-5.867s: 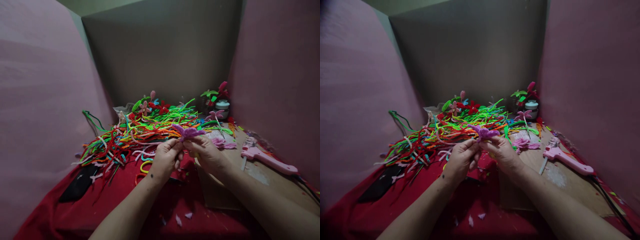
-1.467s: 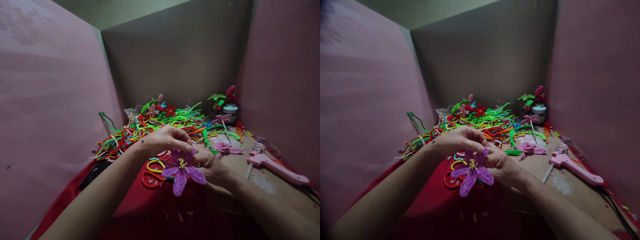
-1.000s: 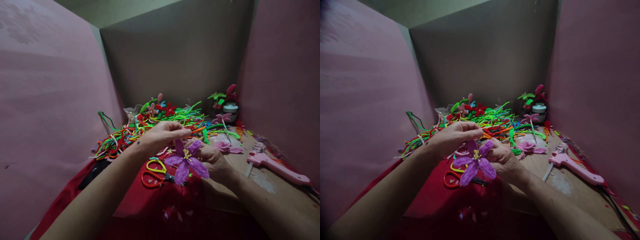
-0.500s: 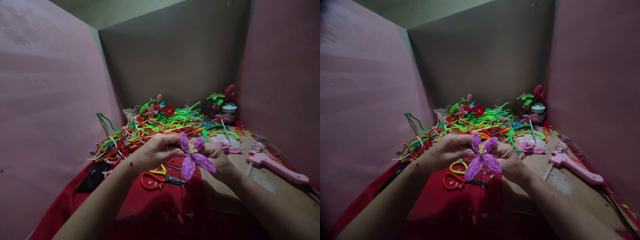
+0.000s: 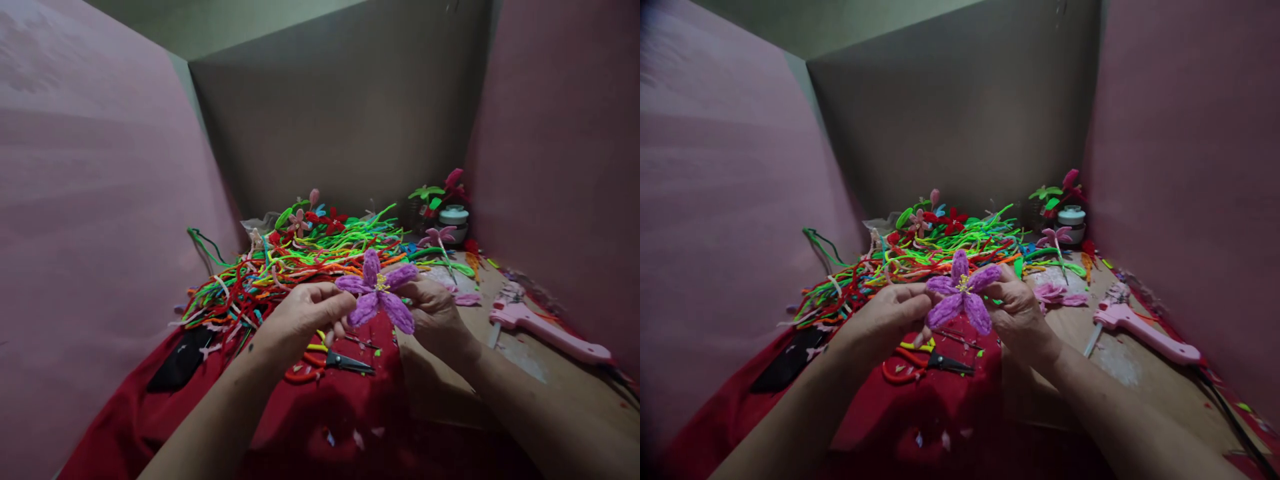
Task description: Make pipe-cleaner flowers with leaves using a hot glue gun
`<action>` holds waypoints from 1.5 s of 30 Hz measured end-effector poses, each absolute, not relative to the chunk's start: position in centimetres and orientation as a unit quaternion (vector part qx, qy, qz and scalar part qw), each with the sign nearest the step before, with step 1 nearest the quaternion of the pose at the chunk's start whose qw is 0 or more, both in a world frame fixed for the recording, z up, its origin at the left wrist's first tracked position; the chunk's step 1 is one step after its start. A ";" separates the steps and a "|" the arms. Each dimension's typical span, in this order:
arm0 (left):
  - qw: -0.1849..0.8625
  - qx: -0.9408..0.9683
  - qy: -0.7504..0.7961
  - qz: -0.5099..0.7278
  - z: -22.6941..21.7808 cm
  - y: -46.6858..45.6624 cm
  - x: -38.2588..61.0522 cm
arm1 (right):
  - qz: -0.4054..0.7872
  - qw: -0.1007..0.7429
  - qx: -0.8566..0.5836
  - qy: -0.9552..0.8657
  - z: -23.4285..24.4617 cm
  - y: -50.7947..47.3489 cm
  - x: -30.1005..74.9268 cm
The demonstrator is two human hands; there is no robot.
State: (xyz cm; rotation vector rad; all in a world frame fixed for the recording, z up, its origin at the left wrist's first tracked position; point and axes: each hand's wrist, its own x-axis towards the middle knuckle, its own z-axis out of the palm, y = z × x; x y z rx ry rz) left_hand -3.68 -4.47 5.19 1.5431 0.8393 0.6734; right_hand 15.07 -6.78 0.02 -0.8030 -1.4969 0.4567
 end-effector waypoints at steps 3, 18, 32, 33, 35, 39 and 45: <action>0.631 0.650 0.313 0.286 4.6 -5.1 -2.8 | 0.263 0.640 -0.323 -0.645 0.0 -6.8 15.0; 0.613 0.650 0.274 0.357 4.6 -3.9 -2.4 | 0.400 0.652 -0.322 -0.558 0.6 -6.9 14.0; 0.437 0.710 0.332 0.442 1.9 -4.3 -0.7 | 0.481 0.702 -0.333 -0.406 0.3 -6.2 13.8; 0.392 0.739 0.336 0.433 1.6 -4.4 -0.3 | 0.493 0.706 -0.326 -0.390 0.3 -6.2 13.7; 0.301 0.784 0.343 0.421 1.0 -4.7 0.4 | 0.519 0.707 -0.307 -0.369 0.1 -6.2 13.5; 0.107 0.843 0.354 0.390 0.0 -4.5 1.3 | 0.533 0.704 -0.307 -0.356 -0.3 -6.2 13.2; 0.104 0.839 0.346 0.407 -0.3 -3.6 1.5 | 0.540 0.708 -0.309 -0.335 -0.5 -6.1 13.2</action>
